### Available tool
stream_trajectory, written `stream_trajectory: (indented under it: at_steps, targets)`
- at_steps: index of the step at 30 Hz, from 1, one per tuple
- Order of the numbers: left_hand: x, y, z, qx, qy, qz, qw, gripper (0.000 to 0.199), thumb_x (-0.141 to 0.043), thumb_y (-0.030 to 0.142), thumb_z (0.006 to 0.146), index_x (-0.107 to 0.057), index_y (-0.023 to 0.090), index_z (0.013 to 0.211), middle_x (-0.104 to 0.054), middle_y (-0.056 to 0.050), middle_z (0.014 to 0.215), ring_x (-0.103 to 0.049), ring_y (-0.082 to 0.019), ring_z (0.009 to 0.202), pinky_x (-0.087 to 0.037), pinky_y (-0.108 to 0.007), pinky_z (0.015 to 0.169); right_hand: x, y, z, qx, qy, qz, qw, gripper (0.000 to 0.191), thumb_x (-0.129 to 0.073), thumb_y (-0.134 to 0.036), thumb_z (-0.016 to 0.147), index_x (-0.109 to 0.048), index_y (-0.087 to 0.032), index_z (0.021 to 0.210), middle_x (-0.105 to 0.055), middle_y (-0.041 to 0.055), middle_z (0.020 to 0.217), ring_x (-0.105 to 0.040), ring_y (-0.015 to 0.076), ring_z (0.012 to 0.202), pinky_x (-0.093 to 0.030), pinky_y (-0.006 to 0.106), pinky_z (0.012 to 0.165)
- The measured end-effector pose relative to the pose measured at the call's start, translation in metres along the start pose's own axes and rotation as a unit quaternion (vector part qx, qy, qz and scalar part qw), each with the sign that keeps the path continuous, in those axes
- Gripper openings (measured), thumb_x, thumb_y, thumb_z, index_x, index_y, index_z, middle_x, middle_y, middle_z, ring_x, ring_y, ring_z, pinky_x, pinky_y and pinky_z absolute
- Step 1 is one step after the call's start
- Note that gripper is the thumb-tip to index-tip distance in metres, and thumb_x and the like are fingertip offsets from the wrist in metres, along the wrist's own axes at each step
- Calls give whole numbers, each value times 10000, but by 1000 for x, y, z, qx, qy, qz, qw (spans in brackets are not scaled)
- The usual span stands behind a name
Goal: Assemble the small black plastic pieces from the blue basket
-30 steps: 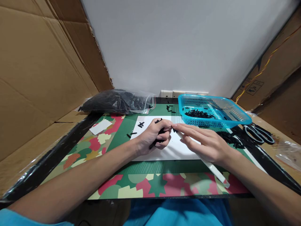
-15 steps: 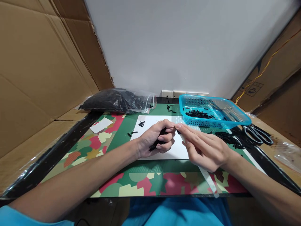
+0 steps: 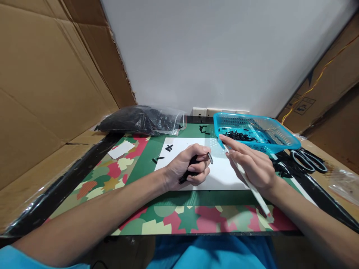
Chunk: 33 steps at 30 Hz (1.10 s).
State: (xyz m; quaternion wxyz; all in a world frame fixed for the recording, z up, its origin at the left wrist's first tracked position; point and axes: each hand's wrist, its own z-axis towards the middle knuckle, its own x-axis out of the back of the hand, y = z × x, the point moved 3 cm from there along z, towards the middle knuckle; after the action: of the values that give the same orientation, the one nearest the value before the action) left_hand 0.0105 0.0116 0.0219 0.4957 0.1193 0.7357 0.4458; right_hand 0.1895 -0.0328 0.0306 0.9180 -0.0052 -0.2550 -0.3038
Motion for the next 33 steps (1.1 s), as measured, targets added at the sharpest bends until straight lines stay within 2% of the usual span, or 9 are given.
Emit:
stream_trajectory:
  at_steps: [3,7,11,13,16,20,25,29,33]
  targets:
    - [-3,3,-2,-9,-30,-5,999,300,-580,285,836,-422,206,594,-263,94,374,-225,-67,280,-191,-155,283,0,1,-3,-21,29,26,999,287,-665,41,862,-622,-116,1098,-650,227,1346,-688,290,1204,-677,400,921]
    - [-6,4,-3,-15,-47,0,999,295,-591,281,827,-426,206,595,-237,101,370,-194,-59,275,-190,-150,282,2,-2,-2,-23,33,38,998,342,-702,27,844,-627,-120,1143,-682,207,1303,-710,289,1170,-678,408,910]
    - [-5,4,-3,-17,-49,9,999,302,-595,290,835,-419,208,604,-242,100,375,-209,-60,282,-193,-148,286,4,-4,1,-37,34,55,997,301,-723,-26,850,-646,-160,1108,-726,153,1250,-740,285,1108,-683,400,887]
    - [-4,4,-3,-23,-44,20,999,322,-612,299,832,-407,209,599,-245,102,376,-205,-56,282,-190,-150,286,5,-6,2,-69,47,64,994,259,-724,-45,854,-656,-185,1061,-772,113,1161,-771,268,1026,-690,361,838]
    - [-1,4,-2,-50,-15,64,997,360,-644,319,841,-407,205,596,-266,102,380,-207,-47,289,-194,-154,290,6,-7,4,-169,71,98,978,207,-712,-72,867,-651,-213,1006,-807,71,1031,-795,249,923,-683,315,743]
    - [3,4,0,-136,77,160,975,355,-690,323,872,-475,179,629,-368,81,419,-305,-45,344,-272,-154,343,6,-10,6,-265,47,193,943,144,-695,-119,891,-610,-220,949,-810,60,1009,-796,239,905,-666,321,726]
    - [3,4,0,-202,122,187,954,360,-685,339,891,-474,185,643,-392,80,431,-353,-51,344,-294,-165,350,5,-9,9,-303,6,237,923,127,-686,-149,910,-582,-222,907,-807,57,1039,-794,217,918,-665,295,751]
    - [6,6,0,-199,120,201,952,369,-687,344,891,-469,185,639,-399,77,435,-361,-50,355,-303,-168,361,3,-8,8,-319,-6,262,911,128,-678,-157,921,-573,-230,917,-801,53,1070,-788,213,951,-666,299,790]
    - [8,6,1,-194,114,205,953,373,-683,336,893,-467,183,630,-399,77,436,-362,-49,356,-311,-171,364,1,-9,8,-321,-32,258,911,133,-662,-166,936,-555,-242,920,-795,37,1101,-779,203,993,-661,294,829]
